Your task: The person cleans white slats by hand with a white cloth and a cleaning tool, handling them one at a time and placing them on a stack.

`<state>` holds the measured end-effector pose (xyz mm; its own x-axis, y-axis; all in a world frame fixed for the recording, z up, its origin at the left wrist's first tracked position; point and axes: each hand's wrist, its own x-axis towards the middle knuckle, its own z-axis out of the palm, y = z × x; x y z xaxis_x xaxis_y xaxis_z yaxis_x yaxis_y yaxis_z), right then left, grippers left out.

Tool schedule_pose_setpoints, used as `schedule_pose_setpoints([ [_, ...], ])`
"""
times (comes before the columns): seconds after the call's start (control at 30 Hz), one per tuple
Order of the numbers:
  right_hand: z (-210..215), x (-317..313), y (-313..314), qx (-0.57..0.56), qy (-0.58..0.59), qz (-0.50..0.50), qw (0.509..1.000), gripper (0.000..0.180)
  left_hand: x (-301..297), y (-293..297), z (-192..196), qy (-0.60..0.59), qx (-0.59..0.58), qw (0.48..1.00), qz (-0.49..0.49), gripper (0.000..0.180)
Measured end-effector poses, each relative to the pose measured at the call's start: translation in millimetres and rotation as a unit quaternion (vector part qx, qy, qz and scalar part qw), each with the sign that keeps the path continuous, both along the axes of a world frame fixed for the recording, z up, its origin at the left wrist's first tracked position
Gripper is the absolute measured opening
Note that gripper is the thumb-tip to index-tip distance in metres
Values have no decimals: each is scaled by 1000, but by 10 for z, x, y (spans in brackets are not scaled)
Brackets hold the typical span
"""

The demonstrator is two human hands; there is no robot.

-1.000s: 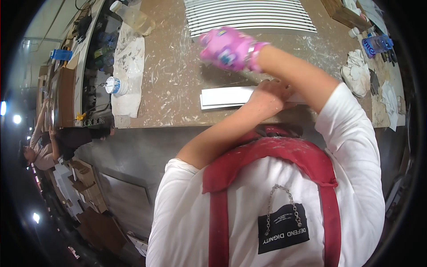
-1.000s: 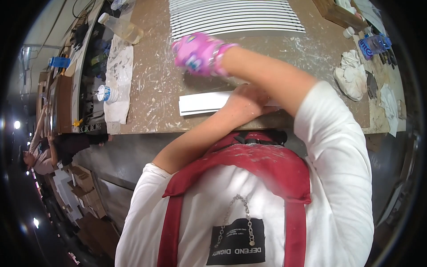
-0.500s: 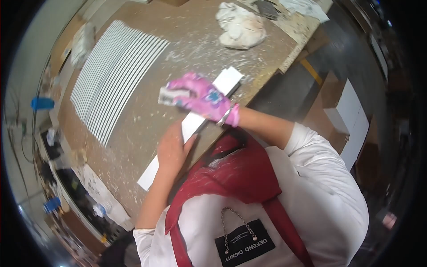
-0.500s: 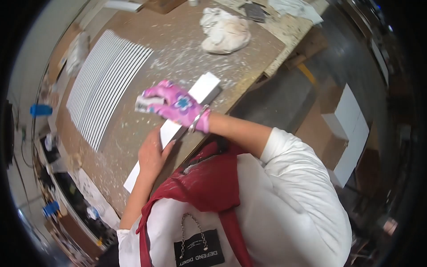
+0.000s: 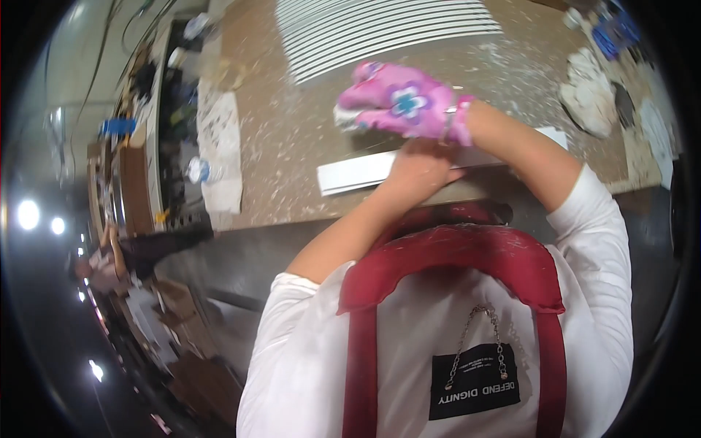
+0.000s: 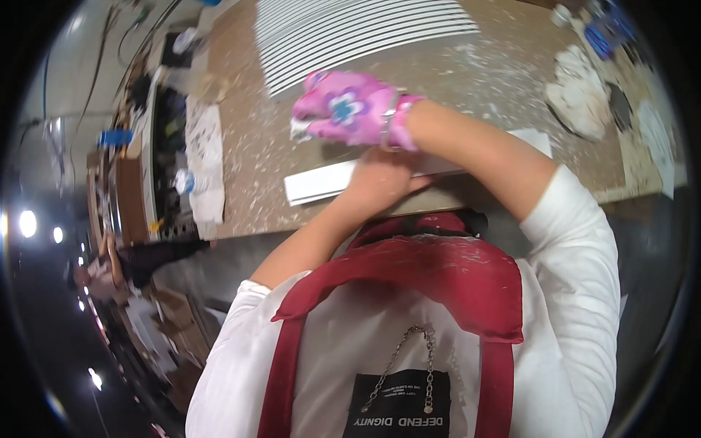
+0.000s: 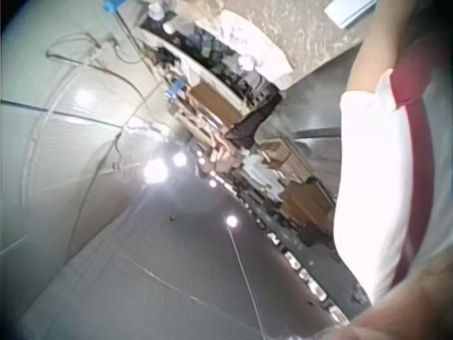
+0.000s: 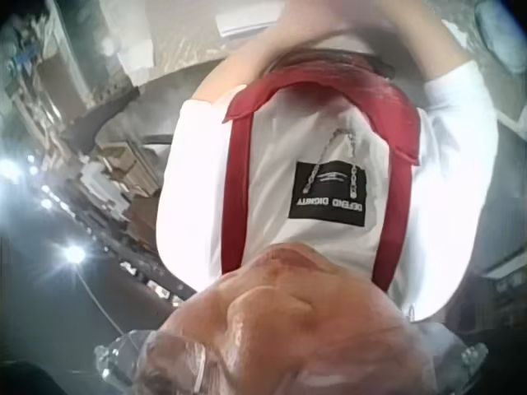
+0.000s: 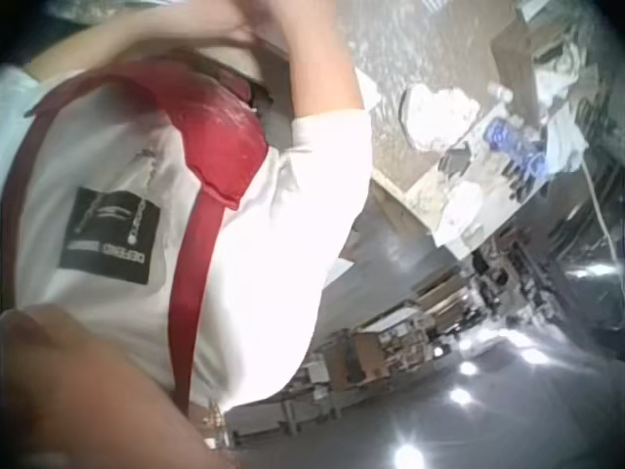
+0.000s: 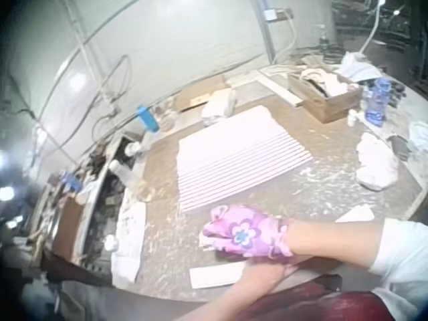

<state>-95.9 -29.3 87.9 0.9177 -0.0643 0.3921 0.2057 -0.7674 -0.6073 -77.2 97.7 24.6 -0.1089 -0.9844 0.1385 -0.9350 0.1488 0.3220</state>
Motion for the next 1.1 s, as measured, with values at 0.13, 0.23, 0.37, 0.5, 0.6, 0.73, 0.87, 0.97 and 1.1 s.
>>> schedule_pose_setpoints([
  [0.13,44,673,665,-102,106,205,968,16,-41,-16,-75,443,23,894,61,39],
  [0.23,0,785,838,-162,29,264,950,13,-56,28,-98,543,38,838,46,42],
  [0.37,-269,887,593,-148,75,72,983,16,-39,-60,-34,362,4,932,39,49],
  [0.5,-193,570,288,-36,-49,77,995,26,5,19,-177,92,-79,992,18,62],
  [0.6,-102,-60,18,84,-8,-78,993,33,18,-16,-55,53,-22,998,-2,60],
  [0.73,-259,-706,-219,413,-26,-276,868,37,98,-89,113,200,-8,980,3,39],
  [0.87,-544,-1132,-283,-107,-104,-256,955,35,327,-527,693,266,-123,956,25,18],
  [0.97,-552,-1010,-147,161,39,-272,948,23,136,-1390,1085,201,-129,967,-90,22],
  [1.1,-657,-991,-131,-20,84,-286,954,19,-810,-2514,869,52,-101,964,-241,43],
])
